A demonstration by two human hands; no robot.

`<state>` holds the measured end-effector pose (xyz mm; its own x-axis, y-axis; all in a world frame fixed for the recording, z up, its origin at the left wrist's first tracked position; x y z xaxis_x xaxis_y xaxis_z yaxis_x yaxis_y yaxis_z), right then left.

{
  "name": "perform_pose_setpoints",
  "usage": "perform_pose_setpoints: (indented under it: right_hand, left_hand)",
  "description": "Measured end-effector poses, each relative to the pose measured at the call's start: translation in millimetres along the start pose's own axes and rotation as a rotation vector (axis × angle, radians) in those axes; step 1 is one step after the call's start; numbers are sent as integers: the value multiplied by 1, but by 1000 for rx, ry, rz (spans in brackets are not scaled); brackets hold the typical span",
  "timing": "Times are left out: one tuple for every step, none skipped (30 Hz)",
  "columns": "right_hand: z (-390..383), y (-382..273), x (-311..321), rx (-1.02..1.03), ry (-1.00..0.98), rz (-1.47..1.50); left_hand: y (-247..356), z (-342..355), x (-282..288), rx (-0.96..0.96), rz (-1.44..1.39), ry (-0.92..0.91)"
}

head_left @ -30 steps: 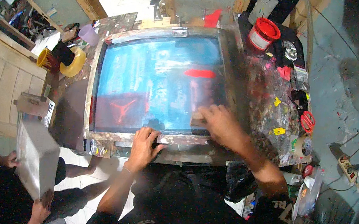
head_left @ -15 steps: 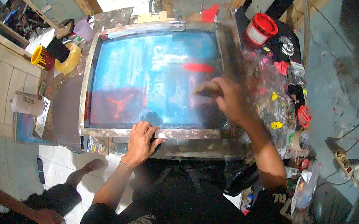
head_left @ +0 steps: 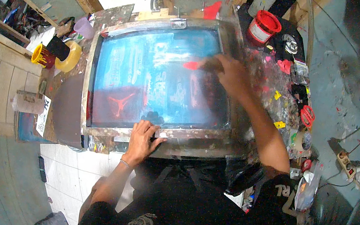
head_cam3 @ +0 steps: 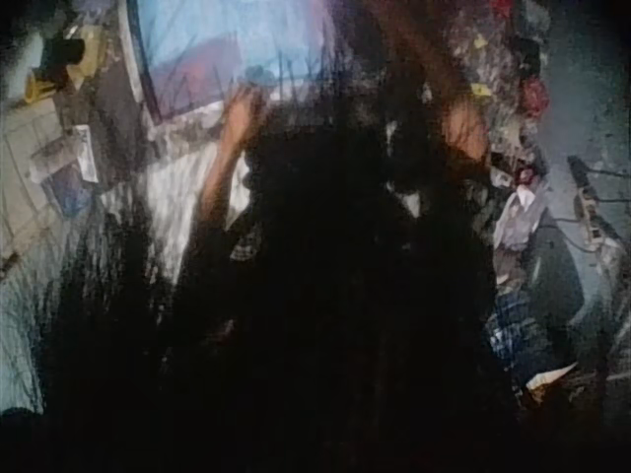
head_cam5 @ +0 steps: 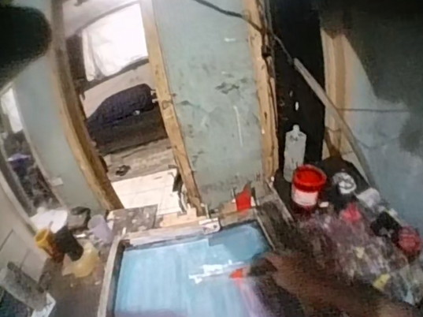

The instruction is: The person performs screen printing on a flat surface. They use a squeegee to spread blue ink across a mesh screen, then pour red ink onto the screen and pull it through with the squeegee. Finally, they lift the screen to reveal a printed design on a dark-colored cap placed underneath.

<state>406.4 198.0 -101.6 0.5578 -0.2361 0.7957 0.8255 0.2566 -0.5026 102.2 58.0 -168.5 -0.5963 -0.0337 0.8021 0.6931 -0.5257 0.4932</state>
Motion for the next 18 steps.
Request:
perform_pose_setpoints:
  right_hand:
    - [5, -2, -3, 22, 0, -8]
    - [11, 3, -10, 62, 23, -6]
    - [16, 13, -21, 100, 48, -7]
    - [20, 22, -30, 137, 74, -9]
    - [27, 24, -38, 136, 48, -13]
    - [32, 26, -46, 134, 23, -18]
    - [35, 28, -54, 132, -2, -23]
    - [37, 27, -56, 152, 14, -41]
    - [38, 27, -58, 171, 31, -59]
    - [39, 26, -60, 189, 48, -78]
    - [40, 27, -63, 193, 32, -69]
    - [42, 28, -65, 197, 16, -61]
    - [42, 29, -68, 200, 0, -52]
    - [43, 27, -66, 198, -32, -51]
    - [44, 26, -64, 197, -63, -50]
    - [44, 24, -63, 195, -94, -49]
    - [44, 25, -63, 220, -72, -27]
    - [43, 28, -63, 246, -49, -5]
  left_hand:
    - [-1, -1, 0, 3, -2, -1]
    - [-2, -1, -1, 2, -3, 2]
    - [-1, 1, -2, -3, -7, 4]
    - [0, 2, -3, -9, -11, 6]
    - [-1, 1, -3, -2, -13, 10]
    - [-1, 1, -3, 4, -15, 14]
    - [-1, 0, -3, 10, -18, 18]
    - [-1, 0, -3, 19, -17, 2]
    - [-2, 0, -4, 28, -16, -15]
    - [-2, 0, -4, 36, -16, -32]
    - [-1, 0, -3, 30, -14, -25]
    - [0, 1, -2, 23, -12, -18]
    - [0, 1, -1, 16, -11, -11]
    - [0, 1, -1, 20, -13, -13]
    - [0, 1, -1, 25, -15, -16]
    - [-1, 0, -1, 29, -17, -18]
    - [0, 1, -2, 28, -17, -17]
    - [0, 1, -2, 27, -17, -16]
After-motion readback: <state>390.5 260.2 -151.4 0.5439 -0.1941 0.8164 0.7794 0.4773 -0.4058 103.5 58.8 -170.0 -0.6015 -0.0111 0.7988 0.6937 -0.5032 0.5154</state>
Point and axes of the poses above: each hand's wrist, its own z-axis towards the middle knuckle, its own x-axis out of the back of the hand, y = z × x, the point moved 4 cm from there along z, towards the middle knuckle, and after that the axes turned 7 degrees about y, right-handed, at the moved point
